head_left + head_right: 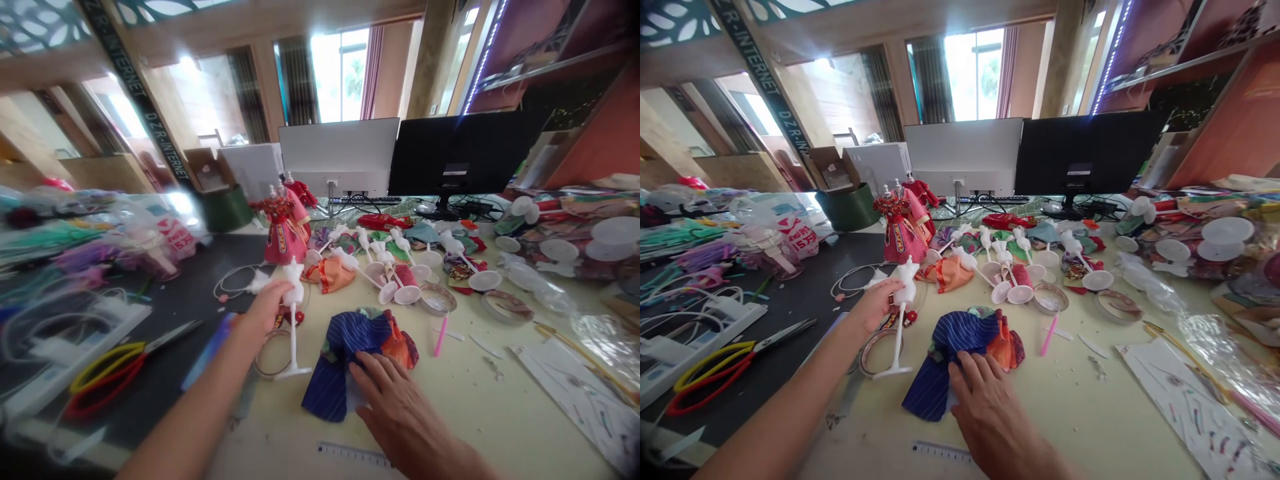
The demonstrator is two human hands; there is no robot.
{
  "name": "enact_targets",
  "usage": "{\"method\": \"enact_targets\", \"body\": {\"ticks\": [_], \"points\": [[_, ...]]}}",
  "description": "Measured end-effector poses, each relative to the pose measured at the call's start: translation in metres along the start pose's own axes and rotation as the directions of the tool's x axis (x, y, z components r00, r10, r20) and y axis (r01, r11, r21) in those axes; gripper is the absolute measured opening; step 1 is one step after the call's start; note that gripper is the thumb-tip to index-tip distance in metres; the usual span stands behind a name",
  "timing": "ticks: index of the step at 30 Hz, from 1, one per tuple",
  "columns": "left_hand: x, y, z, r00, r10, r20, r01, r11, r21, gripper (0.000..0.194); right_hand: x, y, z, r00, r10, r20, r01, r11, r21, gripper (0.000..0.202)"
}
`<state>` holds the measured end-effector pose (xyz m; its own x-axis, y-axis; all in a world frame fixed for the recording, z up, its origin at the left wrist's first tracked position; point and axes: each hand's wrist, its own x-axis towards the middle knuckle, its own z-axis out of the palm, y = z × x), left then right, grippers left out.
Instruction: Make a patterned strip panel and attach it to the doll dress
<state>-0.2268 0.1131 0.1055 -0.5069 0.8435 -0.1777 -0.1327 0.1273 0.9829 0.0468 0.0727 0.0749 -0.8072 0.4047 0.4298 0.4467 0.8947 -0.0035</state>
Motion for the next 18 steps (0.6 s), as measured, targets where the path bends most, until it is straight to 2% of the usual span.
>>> {"method": "enact_targets", "body": {"ticks": [6, 10, 12, 14, 17, 18], "points": [[0.036, -0.012, 0.002, 0.998, 0.064, -0.017, -0.060, 0.983, 0.173, 0.016, -0.011, -0.003, -0.005, 0.999, 0.035, 0.042, -0.039, 0.993, 0.112, 0.037], [0.033, -0.006, -0.001, 0.975, 0.207, -0.077, -0.181, 0.948, 0.261, 0.010, -0.014, 0.000, -0.004, 0.999, 0.054, -0.006, -0.052, 0.978, 0.203, 0.032], [0.015, 0.001, 0.002, 0.957, 0.279, -0.081, -0.246, 0.927, 0.285, 0.006, -0.014, 0.004, -0.003, 0.994, 0.071, -0.081, -0.047, 0.962, 0.270, 0.027], [-0.016, 0.006, 0.010, 0.950, 0.312, -0.025, -0.291, 0.909, 0.299, 0.006, -0.013, 0.009, -0.002, 0.979, 0.130, -0.160, -0.065, 0.930, 0.361, 0.024], [-0.073, 0.002, 0.032, 0.945, 0.282, 0.165, -0.320, 0.898, 0.303, 0.013, -0.007, 0.017, -0.004, 0.922, 0.332, -0.198, -0.173, 0.812, 0.557, 0.022], [-0.091, -0.002, 0.041, 0.920, 0.246, 0.306, -0.332, 0.902, 0.274, 0.013, -0.004, 0.018, -0.005, 0.900, 0.398, -0.179, -0.209, 0.753, 0.623, 0.021]]}}
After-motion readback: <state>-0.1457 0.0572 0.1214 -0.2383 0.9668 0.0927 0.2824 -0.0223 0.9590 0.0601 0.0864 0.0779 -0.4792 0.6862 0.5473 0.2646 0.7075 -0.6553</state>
